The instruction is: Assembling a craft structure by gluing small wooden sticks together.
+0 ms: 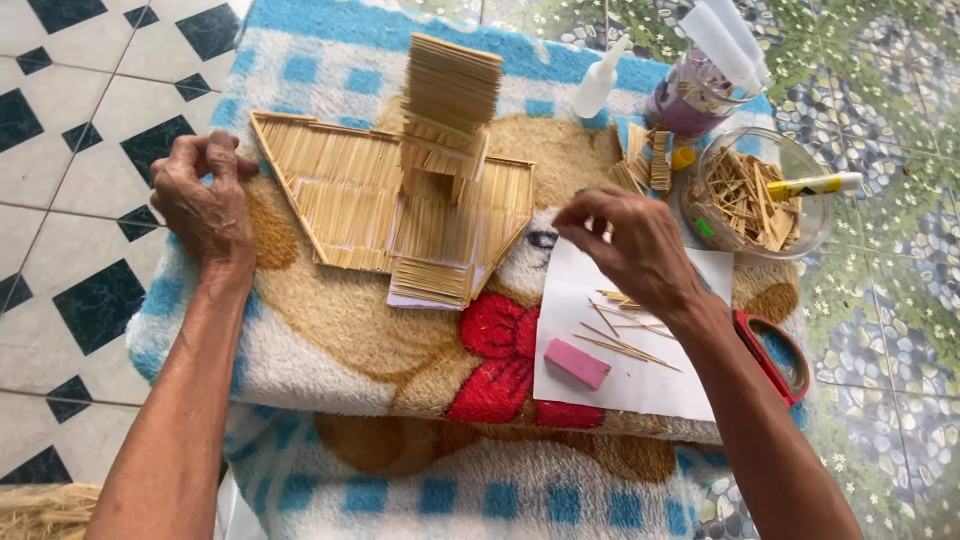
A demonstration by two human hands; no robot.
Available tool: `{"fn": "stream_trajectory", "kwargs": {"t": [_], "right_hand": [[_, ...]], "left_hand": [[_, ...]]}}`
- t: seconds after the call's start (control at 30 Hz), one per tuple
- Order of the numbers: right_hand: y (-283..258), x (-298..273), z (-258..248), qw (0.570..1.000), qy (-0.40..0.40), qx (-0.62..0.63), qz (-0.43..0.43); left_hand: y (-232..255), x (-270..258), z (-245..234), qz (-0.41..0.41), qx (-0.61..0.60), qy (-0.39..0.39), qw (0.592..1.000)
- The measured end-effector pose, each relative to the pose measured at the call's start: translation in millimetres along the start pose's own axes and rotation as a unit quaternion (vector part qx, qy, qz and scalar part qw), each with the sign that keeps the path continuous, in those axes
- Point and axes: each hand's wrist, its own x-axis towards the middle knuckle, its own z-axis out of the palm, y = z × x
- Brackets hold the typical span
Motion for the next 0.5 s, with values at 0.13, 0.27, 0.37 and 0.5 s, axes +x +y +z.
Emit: {"fn": "stream_trajectory", "kwargs": {"t": [0.13, 0.27, 0.37, 0.5], "right_hand": [[-20.6, -20.6, 8.4, 0.999, -0.021, 0.034, 0.018], [-26.8, -36.3, 27.3, 0.995, -0.044, 0.051, 0.071], [-40.6, -39.3, 40.1, 0.997, -0.025, 0.053, 0.056], [-55.6, -42.4, 36.1, 1.000, -0.015, -0.007, -0.024]], "left_hand": [[4.3, 0.2, -0.5, -0.026, 0.003, 0.004, 1.000], [8.2, 1.1, -1.2, -0.113, -0.031, 0.005, 0.993], [7.8, 4.0, -1.4, -0.119, -0.019, 0.000, 0.993], [-12.5, -1.6, 10.0, -0.058, -0.015, -0.014, 0.998]]}}
